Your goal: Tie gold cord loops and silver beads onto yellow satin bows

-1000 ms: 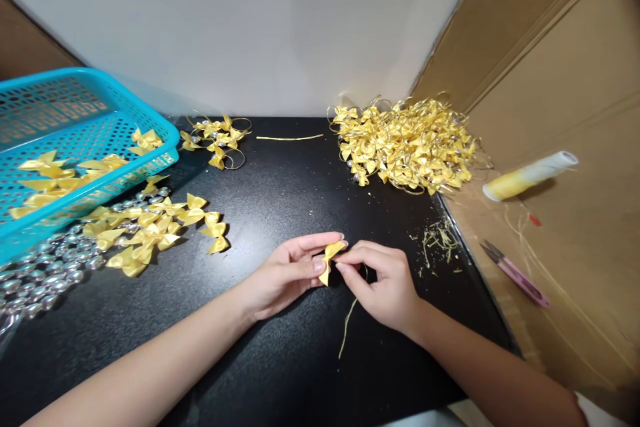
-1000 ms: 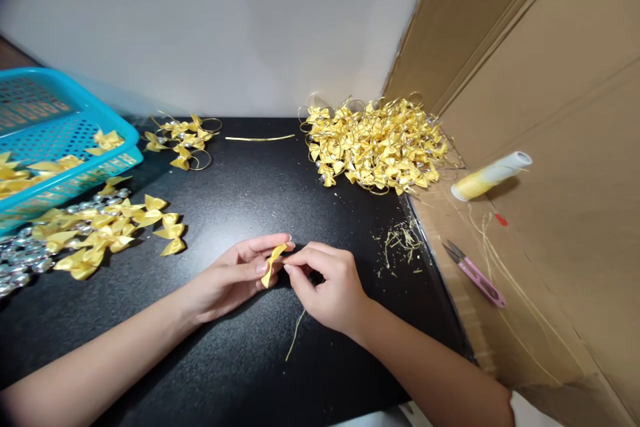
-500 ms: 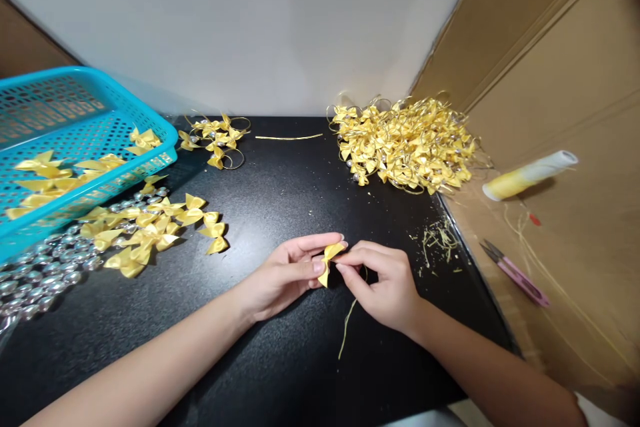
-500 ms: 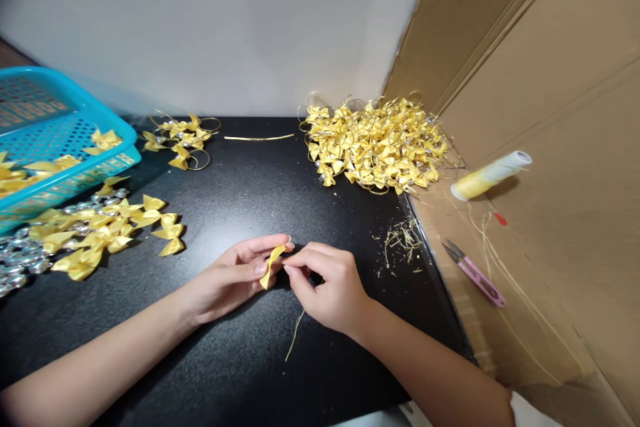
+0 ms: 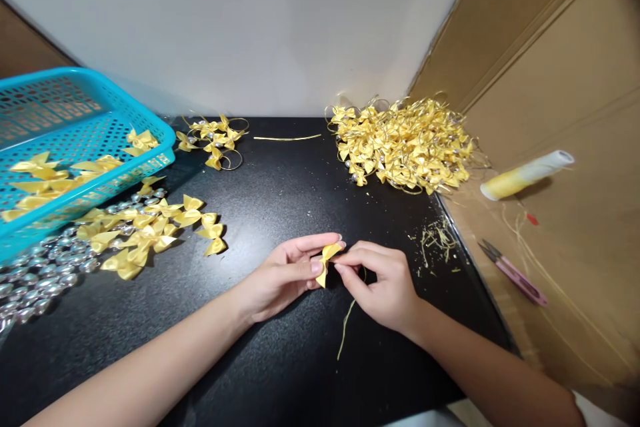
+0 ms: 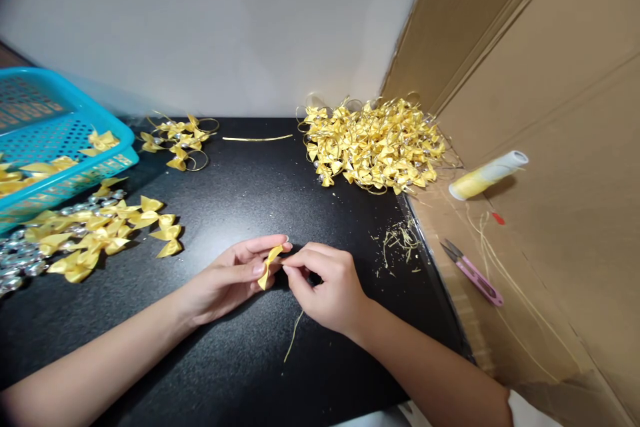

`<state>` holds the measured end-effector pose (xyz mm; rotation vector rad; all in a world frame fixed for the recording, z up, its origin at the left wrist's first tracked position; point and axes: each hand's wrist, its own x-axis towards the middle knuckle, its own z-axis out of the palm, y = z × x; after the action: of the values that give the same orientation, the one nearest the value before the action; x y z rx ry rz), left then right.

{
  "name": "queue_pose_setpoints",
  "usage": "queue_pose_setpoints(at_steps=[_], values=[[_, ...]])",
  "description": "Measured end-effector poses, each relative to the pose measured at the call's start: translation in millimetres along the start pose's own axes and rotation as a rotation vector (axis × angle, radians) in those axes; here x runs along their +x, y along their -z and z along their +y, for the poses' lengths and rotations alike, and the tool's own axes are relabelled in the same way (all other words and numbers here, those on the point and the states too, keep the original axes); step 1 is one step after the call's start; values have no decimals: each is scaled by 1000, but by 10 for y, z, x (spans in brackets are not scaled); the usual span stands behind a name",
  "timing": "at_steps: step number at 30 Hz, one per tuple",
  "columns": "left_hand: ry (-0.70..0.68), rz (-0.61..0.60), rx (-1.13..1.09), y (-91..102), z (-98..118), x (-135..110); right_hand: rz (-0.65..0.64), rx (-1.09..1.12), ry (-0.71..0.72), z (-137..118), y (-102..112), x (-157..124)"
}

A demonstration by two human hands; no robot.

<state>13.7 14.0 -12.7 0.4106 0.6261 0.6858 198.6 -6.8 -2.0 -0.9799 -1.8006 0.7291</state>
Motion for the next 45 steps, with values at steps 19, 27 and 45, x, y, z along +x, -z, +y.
queue_pose_setpoints(at_steps=[19, 27, 45], values=[[-49, -35, 91, -29, -11, 6, 29, 33, 9, 12, -55, -20], [-36, -26, 90, -26, -2, 9, 11, 40, -49, 35, -51, -30], [-53, -40, 93, -15, -5, 13, -8, 23, -109, 48, -53, -44]])
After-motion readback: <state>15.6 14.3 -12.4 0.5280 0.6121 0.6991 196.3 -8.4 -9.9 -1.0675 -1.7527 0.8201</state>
